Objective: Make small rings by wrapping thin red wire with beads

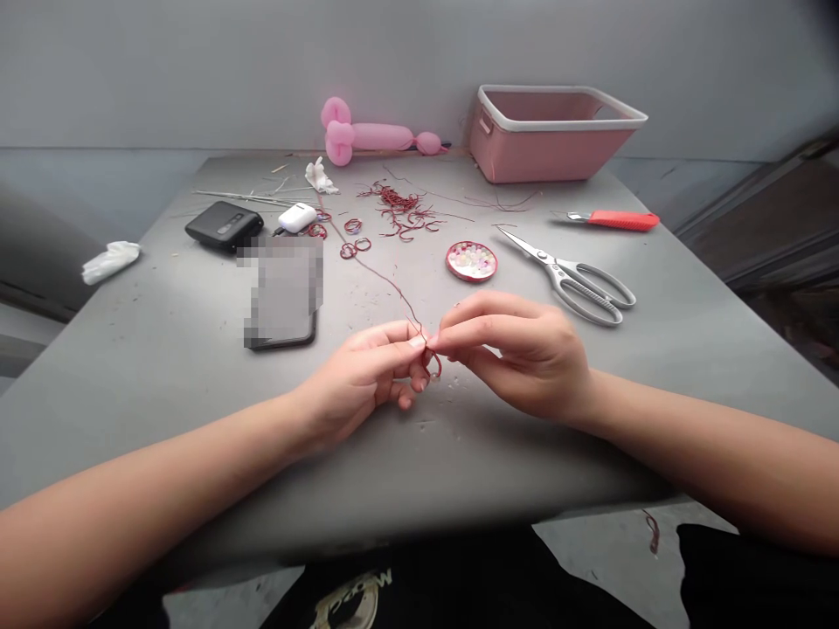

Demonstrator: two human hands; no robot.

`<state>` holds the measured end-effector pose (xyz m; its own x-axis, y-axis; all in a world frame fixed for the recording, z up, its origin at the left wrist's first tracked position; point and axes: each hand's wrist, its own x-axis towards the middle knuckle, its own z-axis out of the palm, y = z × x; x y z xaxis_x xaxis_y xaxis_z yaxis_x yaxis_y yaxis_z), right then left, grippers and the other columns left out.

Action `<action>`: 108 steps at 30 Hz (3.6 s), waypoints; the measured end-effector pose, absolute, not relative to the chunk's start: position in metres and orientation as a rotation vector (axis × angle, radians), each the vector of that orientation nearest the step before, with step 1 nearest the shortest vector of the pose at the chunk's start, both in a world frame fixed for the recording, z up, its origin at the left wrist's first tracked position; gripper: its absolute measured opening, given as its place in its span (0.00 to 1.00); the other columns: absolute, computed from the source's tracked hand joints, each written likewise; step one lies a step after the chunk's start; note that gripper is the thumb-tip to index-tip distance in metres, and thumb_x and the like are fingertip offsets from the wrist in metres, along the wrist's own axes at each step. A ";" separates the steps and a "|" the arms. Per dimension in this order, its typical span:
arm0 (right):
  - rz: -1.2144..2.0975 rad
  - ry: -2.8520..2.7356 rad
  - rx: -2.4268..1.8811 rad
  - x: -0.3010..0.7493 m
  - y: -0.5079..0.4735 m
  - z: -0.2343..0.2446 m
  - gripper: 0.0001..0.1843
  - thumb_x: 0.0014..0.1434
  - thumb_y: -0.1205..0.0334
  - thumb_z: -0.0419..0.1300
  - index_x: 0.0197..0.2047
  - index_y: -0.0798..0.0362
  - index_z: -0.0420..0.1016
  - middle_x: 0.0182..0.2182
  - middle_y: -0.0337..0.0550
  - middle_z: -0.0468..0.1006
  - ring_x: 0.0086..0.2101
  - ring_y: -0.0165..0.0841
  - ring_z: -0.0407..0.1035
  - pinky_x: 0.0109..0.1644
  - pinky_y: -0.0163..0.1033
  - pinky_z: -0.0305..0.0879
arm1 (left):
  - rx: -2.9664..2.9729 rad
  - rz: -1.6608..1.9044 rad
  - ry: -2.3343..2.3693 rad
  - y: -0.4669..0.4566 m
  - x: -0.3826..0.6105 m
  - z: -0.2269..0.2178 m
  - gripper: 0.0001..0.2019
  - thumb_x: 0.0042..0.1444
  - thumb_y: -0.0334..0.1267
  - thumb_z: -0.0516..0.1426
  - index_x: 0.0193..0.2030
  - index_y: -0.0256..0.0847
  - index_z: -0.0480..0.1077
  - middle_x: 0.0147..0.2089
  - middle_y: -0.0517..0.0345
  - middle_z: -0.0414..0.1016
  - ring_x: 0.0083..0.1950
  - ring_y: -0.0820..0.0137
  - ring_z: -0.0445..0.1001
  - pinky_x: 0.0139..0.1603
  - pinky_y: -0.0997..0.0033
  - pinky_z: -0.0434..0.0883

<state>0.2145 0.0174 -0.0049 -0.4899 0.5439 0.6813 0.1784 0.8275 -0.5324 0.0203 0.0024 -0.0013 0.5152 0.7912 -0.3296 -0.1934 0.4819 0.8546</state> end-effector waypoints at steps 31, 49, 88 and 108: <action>1.486 -1.494 -0.975 0.208 0.016 -0.006 0.12 0.49 0.61 0.72 0.35 0.55 0.78 0.31 0.39 0.81 0.33 0.29 0.76 0.38 0.34 0.73 | 1.566 1.042 0.989 -0.001 0.022 -0.004 0.05 0.60 0.37 0.59 0.35 0.38 0.71 0.31 0.58 0.75 0.33 0.74 0.74 0.34 0.74 0.73; 0.629 -1.927 -0.609 0.209 0.017 -0.018 0.10 0.55 0.77 0.63 0.34 0.51 0.77 0.32 0.41 0.78 0.34 0.29 0.74 0.37 0.37 0.74 | 1.531 1.034 0.986 -0.006 0.021 -0.008 0.06 0.59 0.36 0.59 0.35 0.35 0.71 0.29 0.59 0.75 0.31 0.75 0.74 0.33 0.76 0.73; 1.285 -1.727 -0.841 0.211 0.016 -0.018 0.11 0.59 0.64 0.64 0.46 0.54 0.72 0.38 0.43 0.80 0.39 0.33 0.78 0.49 0.43 0.77 | 1.397 0.992 1.008 0.000 0.022 -0.013 0.08 0.62 0.39 0.57 0.35 0.37 0.68 0.31 0.61 0.74 0.34 0.76 0.74 0.40 0.75 0.73; 1.595 -1.601 -0.985 0.216 0.024 -0.007 0.21 0.49 0.61 0.72 0.45 0.55 0.73 0.32 0.40 0.80 0.35 0.32 0.77 0.43 0.40 0.75 | 1.424 0.943 0.919 0.003 0.020 -0.024 0.05 0.61 0.36 0.58 0.40 0.38 0.67 0.37 0.57 0.74 0.38 0.73 0.76 0.43 0.72 0.75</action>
<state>0.2162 0.0240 -0.0068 -0.4956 0.8669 -0.0536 0.0571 -0.0291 -0.9979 0.0204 0.0028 -0.0240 0.3731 0.9268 0.0437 0.0193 -0.0548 0.9983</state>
